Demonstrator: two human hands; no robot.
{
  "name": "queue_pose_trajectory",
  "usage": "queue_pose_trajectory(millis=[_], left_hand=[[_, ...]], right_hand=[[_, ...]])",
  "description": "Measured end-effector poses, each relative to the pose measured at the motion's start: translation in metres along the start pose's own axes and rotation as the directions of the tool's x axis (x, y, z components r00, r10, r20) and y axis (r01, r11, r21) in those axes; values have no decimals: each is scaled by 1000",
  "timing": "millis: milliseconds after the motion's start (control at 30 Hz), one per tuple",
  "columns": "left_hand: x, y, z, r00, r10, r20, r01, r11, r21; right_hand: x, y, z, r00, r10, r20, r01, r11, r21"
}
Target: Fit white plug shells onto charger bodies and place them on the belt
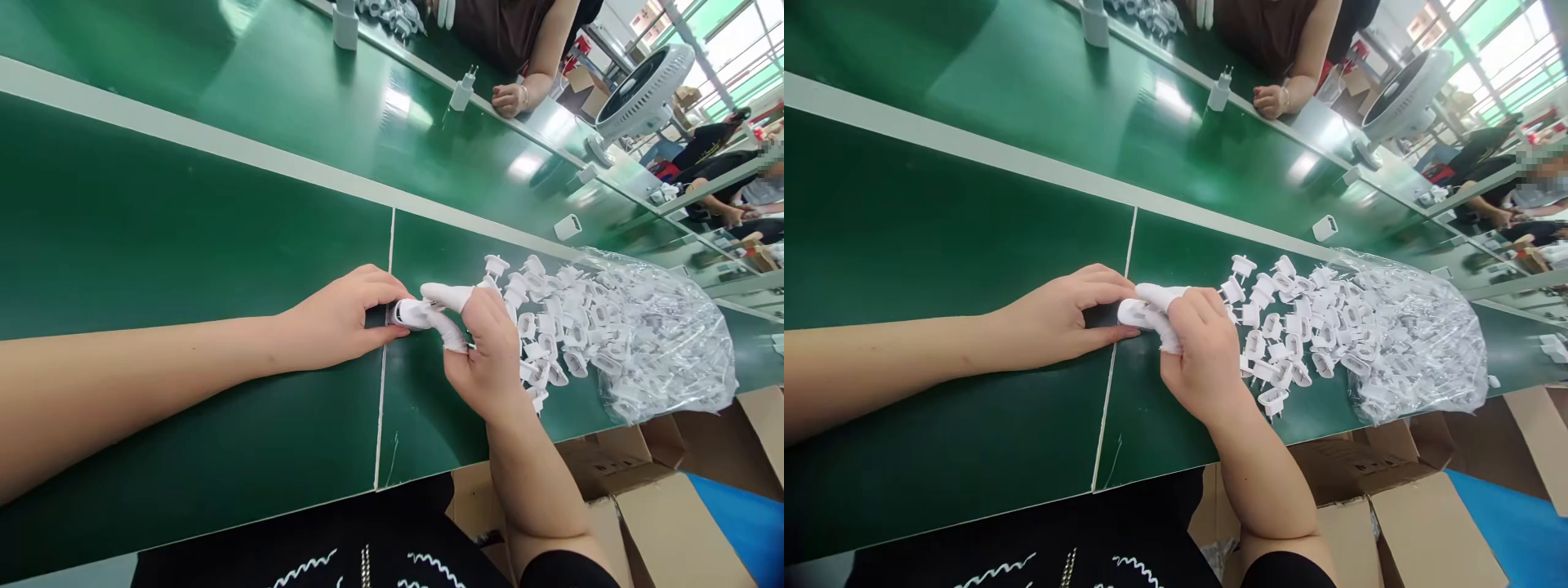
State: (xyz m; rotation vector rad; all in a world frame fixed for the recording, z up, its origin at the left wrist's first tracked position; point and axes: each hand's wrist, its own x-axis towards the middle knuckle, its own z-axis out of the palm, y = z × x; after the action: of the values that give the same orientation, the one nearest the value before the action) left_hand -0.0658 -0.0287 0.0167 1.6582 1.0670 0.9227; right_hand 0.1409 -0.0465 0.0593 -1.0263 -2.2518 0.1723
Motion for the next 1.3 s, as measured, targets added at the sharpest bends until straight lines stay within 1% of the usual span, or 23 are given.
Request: queue_pose_trajectory(millis=[67, 167, 200, 267, 367, 467, 600, 733, 800, 900, 1133, 1233, 1300], left_hand=[[1, -1, 0, 1000, -22, -4, 22, 999, -27], [1, -2, 0, 1000, -30, -3, 30, 997, -69], [1, -2, 0, 1000, -26, -2, 26, 997, -79], [0, -5, 0, 1000, -9, 1, 9, 996, -84], [-1, -10, 1, 998, 68, 10, -68, 997, -23], [-2, -13, 1, 986, 163, 33, -165, 983, 74], [-2, -12, -2, 974, 207, 87, -220, 960, 174], [-3, -13, -2, 967, 237, 92, -252, 944, 212], [-3, -14, -1, 965, 245, 91, -259, 941, 216], [-3, -15, 0, 965, 247, 90, -261, 939, 224], [-2, -14, 0, 971, 213, 104, -233, 941, 244], [-2, -12, 1, 973, 206, 104, -226, 944, 241], [-2, -11, 3, 977, 195, 82, -209, 948, 240]], right_hand=[[1, -2, 5, 1000, 2, 24, -2, 1000, -16], [0, -3, 9, 998, 31, 58, -32, 999, 19], [0, -3, 10, 998, 37, 53, -39, 999, 36], [0, -3, 9, 999, 53, 6, -53, 997, 51], [0, -3, 8, 996, 76, -56, -75, 997, 22], [2, -3, 9, 998, 52, -36, -53, 999, -13], [4, -3, 12, 1000, 10, -14, -11, 999, -45], [7, -5, 12, 1000, -16, 9, 16, 992, -122], [9, -6, 11, 999, -38, 9, 39, 984, -175], [11, -7, 9, 999, -34, 15, 36, 976, -213], [13, -13, 7, 999, -40, 23, 45, 951, -306], [13, -13, 9, 1000, -20, -4, 18, 951, -307], [12, -12, 11, 1000, -1, -17, -4, 957, -290]])
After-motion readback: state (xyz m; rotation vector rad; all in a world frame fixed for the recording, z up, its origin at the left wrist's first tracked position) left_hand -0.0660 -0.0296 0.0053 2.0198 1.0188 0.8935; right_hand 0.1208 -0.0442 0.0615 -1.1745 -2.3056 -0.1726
